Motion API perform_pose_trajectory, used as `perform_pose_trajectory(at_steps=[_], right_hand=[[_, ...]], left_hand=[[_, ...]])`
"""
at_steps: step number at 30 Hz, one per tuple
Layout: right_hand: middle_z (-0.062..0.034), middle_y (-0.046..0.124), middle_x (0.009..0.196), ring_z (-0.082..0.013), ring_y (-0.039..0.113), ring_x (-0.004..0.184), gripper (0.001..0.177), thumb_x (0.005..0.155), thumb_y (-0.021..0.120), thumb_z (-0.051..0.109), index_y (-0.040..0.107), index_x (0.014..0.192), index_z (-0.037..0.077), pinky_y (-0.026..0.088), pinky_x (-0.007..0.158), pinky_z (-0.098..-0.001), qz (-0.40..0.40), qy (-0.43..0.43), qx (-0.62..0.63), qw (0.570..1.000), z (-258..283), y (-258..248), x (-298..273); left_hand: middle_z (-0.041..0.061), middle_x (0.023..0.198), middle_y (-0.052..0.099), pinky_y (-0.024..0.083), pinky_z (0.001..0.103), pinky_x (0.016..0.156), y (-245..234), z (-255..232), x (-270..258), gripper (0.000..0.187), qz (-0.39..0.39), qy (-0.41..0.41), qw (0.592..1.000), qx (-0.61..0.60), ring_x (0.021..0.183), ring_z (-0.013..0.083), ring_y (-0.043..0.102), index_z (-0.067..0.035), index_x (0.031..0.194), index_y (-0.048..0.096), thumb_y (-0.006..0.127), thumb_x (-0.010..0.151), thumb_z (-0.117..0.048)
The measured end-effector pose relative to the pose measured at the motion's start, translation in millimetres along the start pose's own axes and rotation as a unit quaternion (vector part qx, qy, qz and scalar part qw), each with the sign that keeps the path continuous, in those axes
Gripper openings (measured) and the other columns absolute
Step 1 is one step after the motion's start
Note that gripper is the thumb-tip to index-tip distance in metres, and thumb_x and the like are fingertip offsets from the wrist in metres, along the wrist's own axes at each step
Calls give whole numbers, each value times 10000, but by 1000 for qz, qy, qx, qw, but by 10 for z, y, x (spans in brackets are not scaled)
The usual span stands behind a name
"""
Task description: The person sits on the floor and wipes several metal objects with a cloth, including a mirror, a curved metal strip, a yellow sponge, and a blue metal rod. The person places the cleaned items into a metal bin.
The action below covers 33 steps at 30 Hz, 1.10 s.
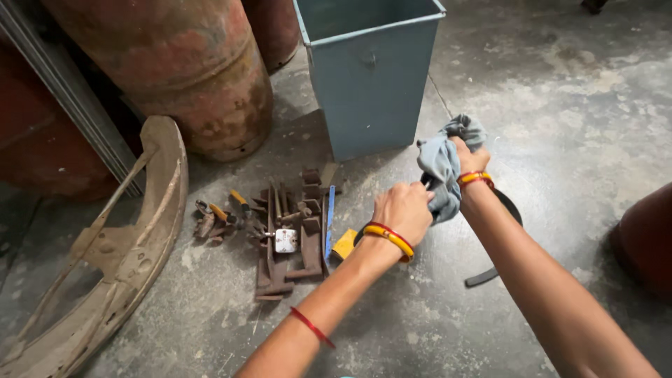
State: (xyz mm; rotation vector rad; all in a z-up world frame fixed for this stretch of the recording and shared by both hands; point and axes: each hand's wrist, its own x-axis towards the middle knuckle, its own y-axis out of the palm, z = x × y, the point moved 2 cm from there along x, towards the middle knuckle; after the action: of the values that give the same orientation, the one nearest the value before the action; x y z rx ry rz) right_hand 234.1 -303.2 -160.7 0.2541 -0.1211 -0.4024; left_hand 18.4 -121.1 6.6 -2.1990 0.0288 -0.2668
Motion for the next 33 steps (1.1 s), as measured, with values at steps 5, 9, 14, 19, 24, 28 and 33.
perform_pose_trajectory(at_steps=[5, 9, 14, 19, 24, 28, 33], right_hand=[[-26, 719, 870, -125, 647, 722, 255, 776, 825, 130, 705, 960, 0, 547, 645, -320, -46, 41, -88, 994, 90, 140, 6], [-59, 743, 911, -151, 680, 756, 306, 750, 815, 148, 708, 999, 6, 567, 692, -331, -33, 14, -97, 995, -46, 143, 184], [-126, 699, 1010, -241, 636, 863, 523, 840, 856, 359, 595, 1112, -4, 539, 759, -392, -124, 40, -305, 943, -328, -252, 777], [-127, 702, 1009, -245, 659, 864, 452, 791, 753, 250, 605, 1130, -9, 559, 795, -397, -97, 188, -142, 967, -19, -801, 877], [-129, 704, 1008, -248, 682, 865, 437, 742, 650, 141, 615, 1148, -15, 579, 831, -402, 132, 292, 30, 947, 939, -717, -67], [-130, 707, 1007, -251, 700, 866, 469, 703, 567, 55, 623, 1163, -19, 594, 860, -407, 286, 325, 80, 898, 1406, -318, -847], [-105, 682, 985, -237, 664, 835, 381, 788, 639, 33, 636, 1168, 9, 564, 797, -401, 416, 364, 153, 819, 1639, 634, -1619]], left_hand=[[286, 822, 703, 556, 549, 745, -93, -62, -53, 295, -28, 16, 999, 11, 809, 459, 709, 26, 894, 727, 621, 978, -236], [286, 818, 703, 561, 543, 739, -134, -101, -116, 269, -32, 26, 999, 27, 799, 453, 712, 29, 914, 715, 609, 984, -208], [277, 787, 700, 561, 539, 725, -382, -260, -325, 190, -48, 25, 999, 5, 761, 447, 713, -18, 932, 732, 586, 946, -139], [212, 711, 714, 556, 507, 624, -859, -73, -759, 180, -93, 4, 996, 1, 686, 384, 723, -77, 916, 742, 594, 935, -176], [145, 776, 747, 524, 345, 656, -775, 806, -422, 279, -64, -188, 889, -413, 653, 188, 652, -56, 952, 726, 532, 1035, -239], [174, 1150, 696, 575, 323, 885, -537, 1066, -176, 281, -89, -195, 734, -644, 966, 188, 666, -15, 1001, 745, 527, 1073, -177], [57, 1516, 455, 379, 263, 1063, -394, 1056, -7, 237, -162, -148, 814, -538, 1351, 60, 390, 26, 1157, 754, 606, 982, -32]])
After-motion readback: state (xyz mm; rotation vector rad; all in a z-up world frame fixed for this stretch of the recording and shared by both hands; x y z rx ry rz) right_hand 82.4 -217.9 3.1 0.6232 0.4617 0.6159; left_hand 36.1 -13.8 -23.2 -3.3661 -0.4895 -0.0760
